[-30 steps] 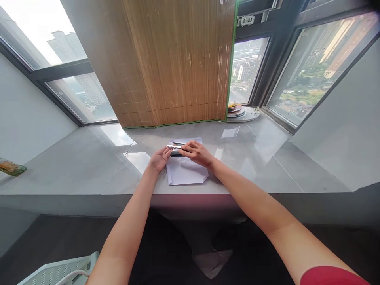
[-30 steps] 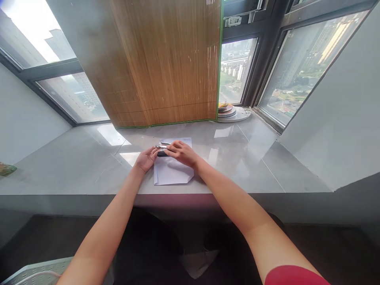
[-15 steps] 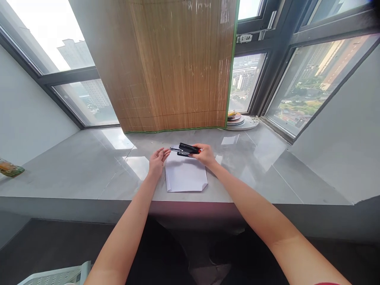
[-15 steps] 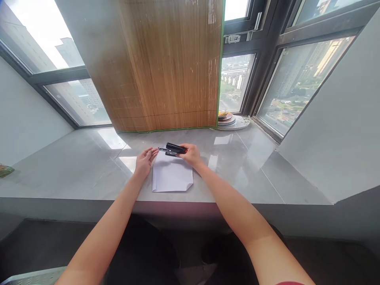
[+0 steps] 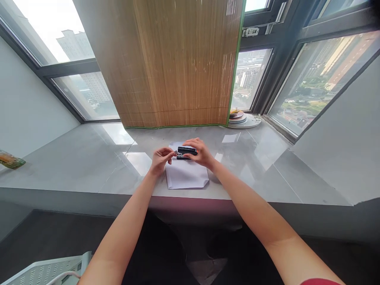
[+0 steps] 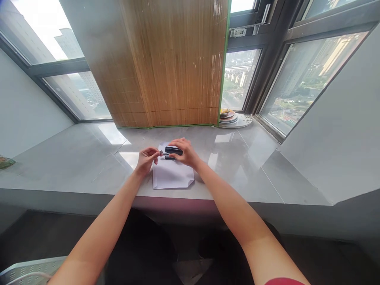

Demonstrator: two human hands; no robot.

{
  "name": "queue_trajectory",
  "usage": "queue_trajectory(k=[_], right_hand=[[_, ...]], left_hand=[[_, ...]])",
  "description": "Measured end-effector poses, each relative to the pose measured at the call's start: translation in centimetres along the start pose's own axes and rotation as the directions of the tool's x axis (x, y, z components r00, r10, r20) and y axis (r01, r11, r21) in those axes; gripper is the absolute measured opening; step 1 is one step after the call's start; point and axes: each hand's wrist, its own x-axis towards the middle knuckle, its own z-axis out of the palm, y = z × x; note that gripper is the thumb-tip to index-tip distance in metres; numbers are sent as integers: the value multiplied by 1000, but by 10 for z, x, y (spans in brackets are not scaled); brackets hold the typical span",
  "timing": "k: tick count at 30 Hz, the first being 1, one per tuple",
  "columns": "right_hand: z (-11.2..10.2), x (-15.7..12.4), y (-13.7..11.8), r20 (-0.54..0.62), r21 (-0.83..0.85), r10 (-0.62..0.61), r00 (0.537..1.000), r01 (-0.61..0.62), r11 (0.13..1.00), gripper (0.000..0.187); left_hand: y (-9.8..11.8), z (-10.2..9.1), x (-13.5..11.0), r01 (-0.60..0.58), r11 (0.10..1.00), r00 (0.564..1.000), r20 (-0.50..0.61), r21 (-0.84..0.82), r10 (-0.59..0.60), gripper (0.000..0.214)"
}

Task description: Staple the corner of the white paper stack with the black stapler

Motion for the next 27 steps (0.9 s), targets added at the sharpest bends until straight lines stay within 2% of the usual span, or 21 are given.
queue_trajectory(k=[2, 5, 10, 16, 18, 21, 24, 27], right_hand=[[2, 2, -9, 31, 63, -144, 989, 142, 988, 25], [8, 2, -15, 23, 124, -239, 971, 234, 964, 15], [12, 1, -17, -10, 192, -249, 969, 246, 950, 18], [9, 1, -19, -14, 193, -223, 975, 221, 956, 24], [3, 2, -13, -71, 151, -152, 986, 161, 975, 22], [-17, 9, 9, -221, 50, 43, 974, -32, 998, 18], [-48, 20, 48, -357, -90, 258, 898, -308, 947, 16], [-79, 22, 93, -404, -201, 472, 784, -579, 790, 16]], left_hand=[[-1, 0, 0, 16, 1000, 998, 64, -7, -15, 41], [-2, 0, -1, 53, 998, 989, 137, -18, -50, 43], [1, 3, -3, 65, 998, 981, 183, -24, -60, 49], [3, 5, -5, 52, 998, 984, 174, -21, -47, 53], [3, 4, -5, 60, 998, 986, 160, -30, -55, 57], [3, 3, -5, 103, 995, 979, 178, -2, -101, 64], [2, 3, -4, 113, 993, 975, 190, 24, -115, 61], [2, 4, -1, 133, 991, 978, 158, 24, -135, 52]])
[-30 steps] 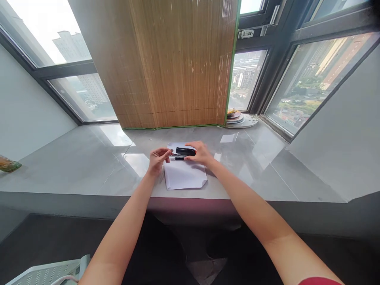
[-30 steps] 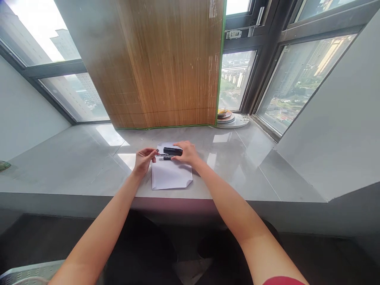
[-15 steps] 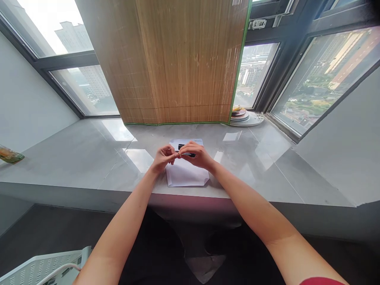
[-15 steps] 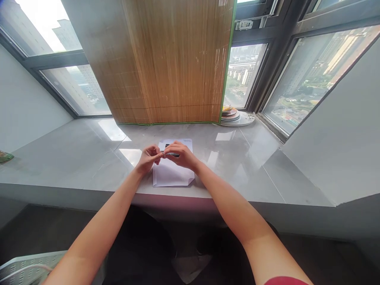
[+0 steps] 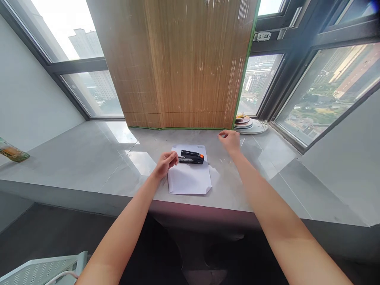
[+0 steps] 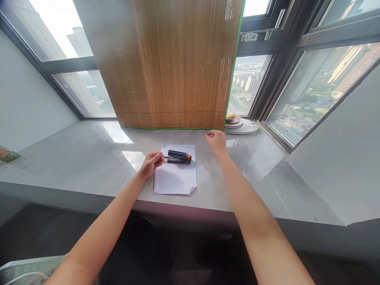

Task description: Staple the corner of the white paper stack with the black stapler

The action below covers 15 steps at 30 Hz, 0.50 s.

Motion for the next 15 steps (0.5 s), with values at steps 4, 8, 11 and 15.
queue_trajectory(k=[4, 8, 11, 15], right_hand=[[-9, 13, 51, 21, -206, 179, 984, -171, 963, 22], [-10, 9, 80, 7, -269, 189, 982, -180, 946, 29], [-8, 12, 91, -19, -270, 200, 980, -198, 942, 29], [-5, 17, 96, -55, -244, 183, 982, -191, 951, 30]], left_hand=[[4, 3, 0, 8, 999, 999, -47, -36, -9, 46], [6, 4, 2, 12, 999, 1000, -18, -52, -13, 44], [3, -10, 21, 46, 978, 998, -56, 205, -35, 44], [-6, -57, 71, 257, 673, 848, -496, 694, 188, 29]])
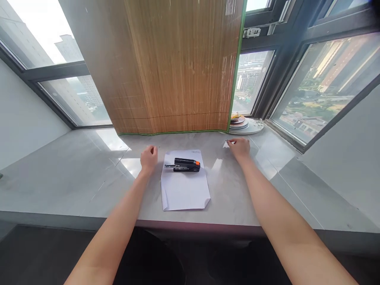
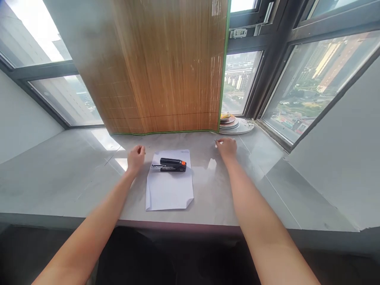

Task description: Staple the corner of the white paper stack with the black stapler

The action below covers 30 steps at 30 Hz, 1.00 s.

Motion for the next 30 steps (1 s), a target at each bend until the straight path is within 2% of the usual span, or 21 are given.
queue_trajectory(k=[2, 4, 6, 8, 10, 12, 14, 16, 18, 20, 22, 23, 25, 28, 30], right_hand=[[3, 0, -2, -73, 35, -15, 997, 18, 999, 31], [6, -2, -5, -114, 77, -45, 992, 54, 996, 31], [10, -3, -6, -114, 89, -66, 991, 77, 993, 30], [15, -4, -6, -67, 63, -70, 995, 75, 995, 29], [18, -3, -5, 18, 27, -62, 998, 61, 998, 26], [20, -2, -2, 93, 2, -60, 994, 60, 998, 24], [20, -1, 1, 117, -8, -61, 991, 63, 998, 25], [18, 0, 0, 93, 1, -60, 994, 60, 998, 25], [14, -3, -7, 19, 29, -73, 997, 73, 997, 26], [11, -12, -23, -60, 82, -129, 990, 134, 988, 25], [9, -29, -48, -66, 183, -239, 969, 247, 952, 20], [9, -40, -62, -32, 260, -314, 949, 312, 914, 19], [11, -62, -89, 38, 427, -480, 877, 420, 801, 19], [13, -88, -115, 160, 590, -698, 698, 499, 635, 22], [14, -95, -121, 250, 639, -768, 590, 495, 588, 32]], left_hand=[[-17, 2, 31, 64, 974, 996, -71, 216, -50, 14], [-33, 5, 53, 109, 929, 993, -82, 353, -85, 27], [-47, 8, 64, 113, 909, 993, -29, 401, -110, 39], [-56, 12, 68, 42, 920, 996, 60, 390, -71, 36], [-61, 16, 69, -53, 939, 991, 131, 338, 9, 22], [-64, 18, 69, -88, 955, 989, 136, 282, 51, 10], [-65, 17, 70, -67, 972, 994, 99, 227, 45, 5], [-63, 15, 70, -36, 979, 998, 58, 200, 25, 7], [-58, 14, 69, -22, 978, 999, 34, 208, 15, 14], [-50, 14, 66, -23, 977, 1000, 9, 214, 21, 23], [-40, 17, 61, -34, 991, 999, -19, 131, 37, 27], [-35, 19, 57, -36, 998, 999, -32, 51, 38, 27], [-23, 25, 49, -26, 985, 999, -42, -168, 19, 25], [-7, 36, 34, 47, 852, 999, 22, -521, -42, 29], [1, 43, 25, 124, 731, 990, 129, -671, -50, 33]])
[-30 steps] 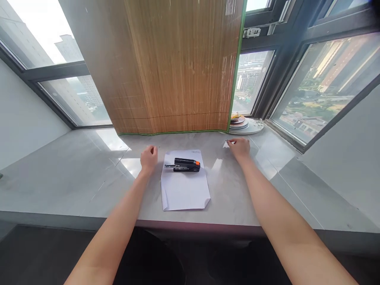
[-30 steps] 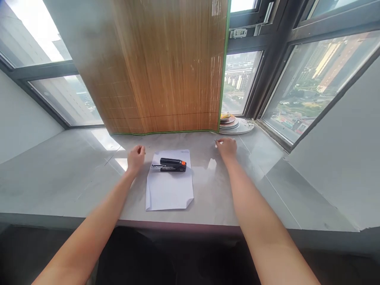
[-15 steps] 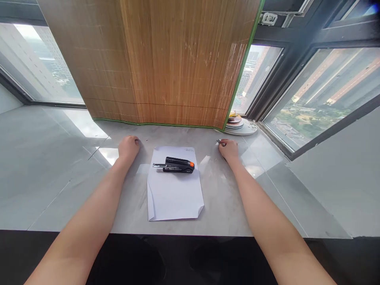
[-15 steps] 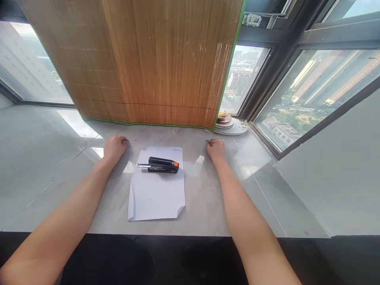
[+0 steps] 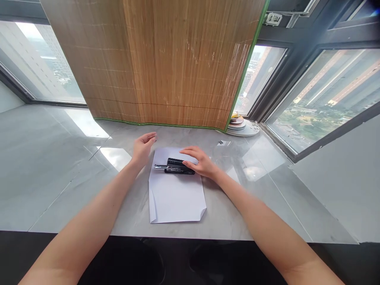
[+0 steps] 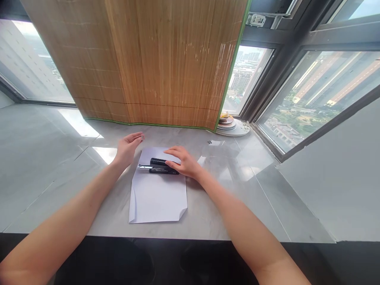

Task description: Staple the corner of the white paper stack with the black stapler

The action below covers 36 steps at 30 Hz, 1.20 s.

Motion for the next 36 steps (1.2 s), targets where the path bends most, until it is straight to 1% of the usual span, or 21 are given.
queue_trajectory(k=[2, 5, 6, 7, 9, 11, 13, 15, 17, 19, 21, 22, 24, 25, 26, 30, 31, 34, 36], right_hand=[[0, -1, -1, 90, 28, -9, 996, 7, 1000, 43], [-2, -2, 0, 148, 45, -17, 989, 11, 999, 59], [-2, -2, 0, 161, 52, -14, 987, 5, 999, 60], [-1, -3, 0, 170, 63, -6, 985, -4, 998, 57], [2, -3, -2, 181, 89, 14, 983, -30, 996, 43], [4, -3, -4, 164, 106, 34, 986, -52, 993, 30], [3, -4, -5, 100, 117, 70, 993, -82, 990, 24], [-1, -5, -4, -5, 136, 137, 991, -135, 982, 25], [-6, -5, -1, -104, 148, 202, 974, -185, 972, 27], [-10, -5, 4, -154, 135, 227, 962, -207, 969, 28], [-11, -6, 11, -150, 108, 225, 963, -211, 972, 27], [-11, -7, 15, -138, 99, 226, 964, -213, 972, 27], [-9, -7, 22, -114, 93, 235, 965, -225, 970, 28], [-8, -8, 24, -105, 96, 243, 964, -234, 968, 28], [-7, -8, 26, -102, 99, 250, 963, -240, 966, 29], [-7, -8, 28, -102, 95, 256, 961, -247, 964, 32], [-7, -8, 28, -101, 93, 255, 962, -247, 965, 33], [-8, -7, 28, -89, 98, 254, 963, -246, 964, 33], [-8, -7, 28, -84, 101, 251, 964, -243, 965, 32]], left_hand=[[-2, 10, -6, 51, 995, 997, 69, -91, -45, 34], [-7, 21, -11, 86, 991, 991, 114, -101, -74, 33], [-9, 23, -12, 92, 991, 990, 119, -100, -80, 33], [-11, 24, -12, 99, 990, 989, 123, -104, -86, 33], [-13, 24, -11, 109, 985, 987, 132, -130, -92, 32], [-13, 22, -10, 120, 981, 985, 145, -151, -98, 33], [-13, 20, -10, 124, 982, 982, 157, -142, -101, 38], [-11, 19, -11, 110, 987, 981, 175, -117, -88, 43], [-6, 20, -14, 59, 994, 976, 214, -95, -38, 44], [0, 22, -19, -41, 998, 956, 288, -57, 56, 40], [6, 25, -23, -151, 988, 912, 384, -16, 146, 32], [8, 26, -24, -191, 982, 885, 432, -1, 173, 28], [10, 26, -26, -240, 970, 842, 505, 31, 192, 22], [10, 25, -26, -257, 965, 829, 525, 50, 193, 20], [10, 24, -26, -277, 958, 824, 530, 70, 199, 20], [6, 21, -23, -350, 927, 842, 478, 133, 249, 28], [5, 21, -22, -358, 923, 837, 486, 142, 250, 27], [5, 21, -21, -373, 915, 794, 563, 154, 229, 22], [5, 21, -21, -390, 906, 775, 590, 168, 225, 18]])
